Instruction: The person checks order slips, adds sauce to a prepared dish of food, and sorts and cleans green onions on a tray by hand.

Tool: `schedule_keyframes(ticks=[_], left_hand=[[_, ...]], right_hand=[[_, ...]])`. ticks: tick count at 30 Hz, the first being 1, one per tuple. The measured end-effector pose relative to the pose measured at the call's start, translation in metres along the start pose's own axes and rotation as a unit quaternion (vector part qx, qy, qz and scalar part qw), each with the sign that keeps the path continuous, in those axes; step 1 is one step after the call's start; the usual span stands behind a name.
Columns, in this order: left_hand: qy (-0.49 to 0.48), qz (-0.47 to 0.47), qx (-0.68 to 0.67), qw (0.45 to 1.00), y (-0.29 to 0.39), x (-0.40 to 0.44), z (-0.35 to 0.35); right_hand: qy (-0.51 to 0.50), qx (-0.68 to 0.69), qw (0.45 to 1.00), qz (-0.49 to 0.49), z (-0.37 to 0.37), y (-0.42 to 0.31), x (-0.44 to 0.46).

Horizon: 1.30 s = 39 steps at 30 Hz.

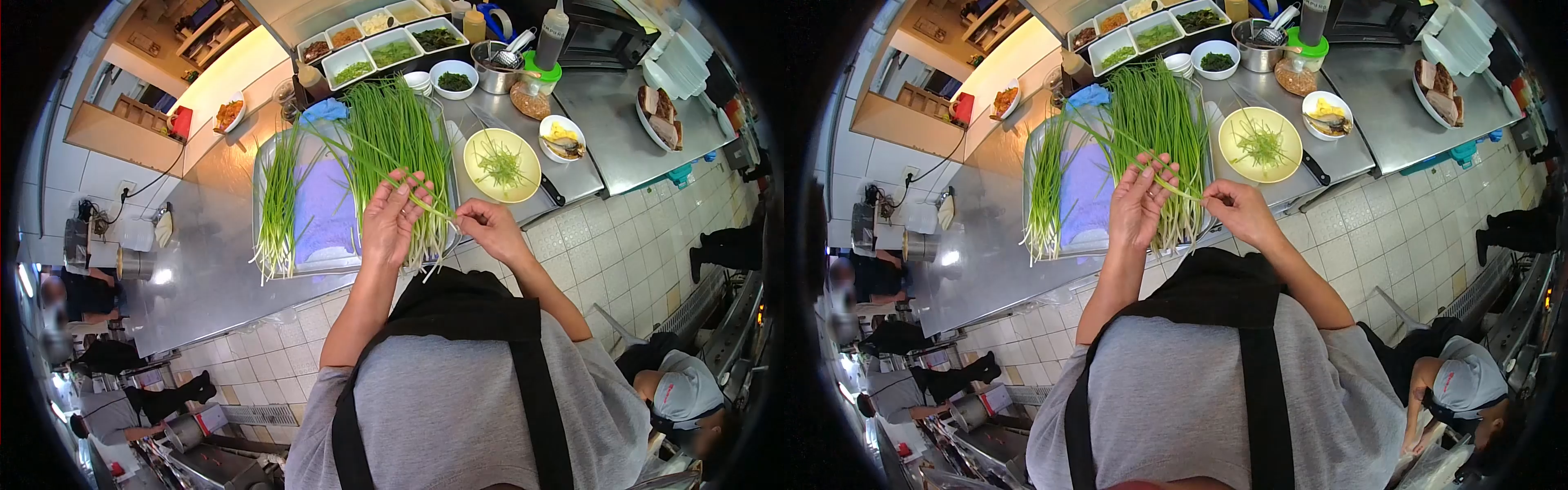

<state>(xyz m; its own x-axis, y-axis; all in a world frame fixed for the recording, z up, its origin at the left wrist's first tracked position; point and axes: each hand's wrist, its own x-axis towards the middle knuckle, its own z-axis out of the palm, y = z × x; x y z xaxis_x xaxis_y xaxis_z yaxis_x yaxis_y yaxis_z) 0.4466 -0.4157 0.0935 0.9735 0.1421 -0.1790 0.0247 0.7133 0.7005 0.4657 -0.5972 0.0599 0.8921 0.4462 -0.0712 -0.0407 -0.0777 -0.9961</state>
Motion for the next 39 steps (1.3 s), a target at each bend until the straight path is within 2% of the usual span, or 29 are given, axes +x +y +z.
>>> schedule_keyframes(ticks=[4,7,10,13,14,15,16,17,20,23,25,26,29,32,35,38,39], left_hand=[[-0.001,-0.002,-0.011,1.000,-0.006,0.004,-0.006],[-0.007,0.012,-0.023,1.000,-0.010,0.004,-0.007],[-0.001,0.032,-0.108,0.994,-0.014,0.006,-0.010],[0.025,0.036,-0.088,0.995,-0.004,0.005,-0.004],[0.007,0.022,-0.099,0.995,-0.004,0.005,-0.006],[-0.012,0.007,-0.109,0.994,-0.003,0.006,-0.010],[-0.031,-0.008,-0.118,0.992,-0.003,0.006,-0.013],[-0.010,-0.016,-0.117,0.993,-0.002,0.005,-0.007],[-0.022,-0.043,-0.157,0.986,-0.007,0.006,-0.012],[-0.001,-0.012,-0.123,0.992,-0.013,0.007,-0.012],[0.002,-0.008,-0.112,0.994,-0.017,0.007,-0.009],[0.003,-0.006,-0.107,0.994,-0.018,0.006,-0.007],[-0.005,-0.001,-0.088,0.996,-0.021,0.001,0.001],[-0.027,0.011,-0.063,0.998,-0.020,-0.001,0.005],[-0.037,-0.011,-0.061,0.997,-0.015,-0.006,0.002],[-0.028,-0.015,-0.061,0.998,-0.016,-0.007,-0.001],[-0.023,-0.013,-0.062,0.998,-0.016,-0.007,-0.001]], right_hand=[[0.012,-0.026,1.000,-0.007,0.001,0.006,0.001],[0.008,0.153,0.988,0.034,-0.002,0.003,0.004],[0.038,0.288,0.955,0.064,-0.011,0.001,0.010],[0.111,0.151,0.982,0.000,-0.029,0.002,0.020],[0.136,0.008,0.990,-0.036,-0.032,-0.007,0.023],[0.159,-0.134,0.975,-0.073,-0.035,-0.023,0.025],[0.180,-0.273,0.939,-0.108,-0.039,-0.032,0.028],[0.204,-0.467,0.833,-0.216,-0.046,-0.022,0.034],[0.177,-0.572,0.761,-0.250,-0.047,-0.019,0.041],[0.070,-0.326,0.931,-0.150,-0.020,-0.033,0.036],[0.022,-0.232,0.963,-0.137,0.002,-0.036,0.030],[-0.001,-0.184,0.974,-0.130,0.010,-0.037,0.029],[0.000,-0.221,0.970,-0.102,0.022,-0.043,0.029],[-0.015,-0.161,0.986,-0.035,0.022,-0.041,0.031],[-0.031,0.049,0.998,-0.027,0.017,-0.013,0.045],[-0.057,0.102,0.990,0.077,0.008,-0.019,0.043],[-0.060,0.115,0.988,0.079,0.007,-0.020,0.042]])
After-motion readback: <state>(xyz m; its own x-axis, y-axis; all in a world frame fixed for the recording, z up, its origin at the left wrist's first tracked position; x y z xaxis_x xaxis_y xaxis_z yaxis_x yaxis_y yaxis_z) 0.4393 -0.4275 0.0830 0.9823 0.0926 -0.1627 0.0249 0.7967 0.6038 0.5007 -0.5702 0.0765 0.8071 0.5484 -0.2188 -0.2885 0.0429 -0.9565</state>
